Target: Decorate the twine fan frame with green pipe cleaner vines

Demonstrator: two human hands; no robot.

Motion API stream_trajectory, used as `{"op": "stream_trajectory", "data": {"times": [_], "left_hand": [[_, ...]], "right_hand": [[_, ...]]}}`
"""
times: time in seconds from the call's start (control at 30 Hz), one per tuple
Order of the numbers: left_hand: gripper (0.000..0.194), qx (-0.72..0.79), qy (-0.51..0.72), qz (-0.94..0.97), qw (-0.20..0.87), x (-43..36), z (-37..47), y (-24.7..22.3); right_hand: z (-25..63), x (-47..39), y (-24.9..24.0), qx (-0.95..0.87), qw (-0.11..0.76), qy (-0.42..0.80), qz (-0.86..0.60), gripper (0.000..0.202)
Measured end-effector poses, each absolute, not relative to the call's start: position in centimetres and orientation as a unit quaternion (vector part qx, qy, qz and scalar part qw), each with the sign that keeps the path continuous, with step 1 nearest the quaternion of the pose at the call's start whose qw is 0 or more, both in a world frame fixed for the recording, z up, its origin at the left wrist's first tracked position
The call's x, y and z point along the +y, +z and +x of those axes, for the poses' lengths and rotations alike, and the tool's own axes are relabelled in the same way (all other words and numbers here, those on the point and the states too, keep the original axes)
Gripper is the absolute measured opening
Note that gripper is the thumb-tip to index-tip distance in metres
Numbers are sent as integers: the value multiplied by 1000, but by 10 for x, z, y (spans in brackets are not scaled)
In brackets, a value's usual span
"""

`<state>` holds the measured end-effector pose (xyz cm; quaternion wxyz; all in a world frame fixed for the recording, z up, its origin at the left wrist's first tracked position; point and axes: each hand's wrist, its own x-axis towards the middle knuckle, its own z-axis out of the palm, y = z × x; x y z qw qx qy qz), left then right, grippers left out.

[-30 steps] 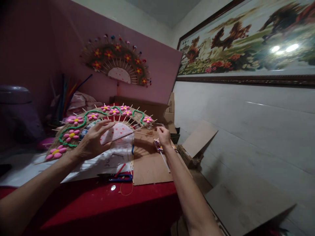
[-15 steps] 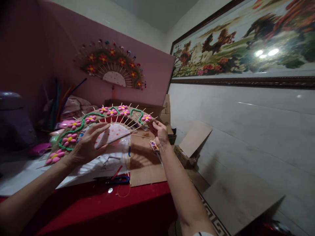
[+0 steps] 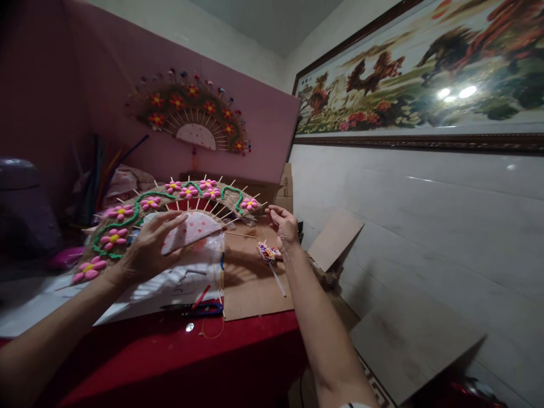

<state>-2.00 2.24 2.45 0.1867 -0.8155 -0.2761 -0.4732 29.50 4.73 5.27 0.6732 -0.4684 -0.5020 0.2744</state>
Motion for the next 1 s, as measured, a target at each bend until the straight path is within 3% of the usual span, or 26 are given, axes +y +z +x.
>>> {"op": "stream_trajectory", "data": {"times": [0.1, 0.27, 0.37, 0.6, 0.9, 1.0], "left_hand": [[64, -283, -476, -808, 199, 24, -20, 24], [61, -301, -462, -807, 212, 24, -21, 23], [61, -308, -449, -809, 219, 23, -21, 23], [63, -317, -455, -791, 259, 24, -24, 22], [72, -328, -472, -771, 274, 21, -29, 25], [70, -334, -470, -770, 273, 20, -28, 24]], "right_hand": [[310, 44, 42, -596, 529, 72, -599, 30], [338, 31, 20, -675, 335, 5, -658, 7], [345, 26, 12, -687, 285, -14, -668, 13], [300, 30, 12, -669, 297, -78, -677, 16], [217, 88, 15, -709, 363, 33, -604, 16], [198, 114, 21, -710, 398, 78, -576, 27]]}}
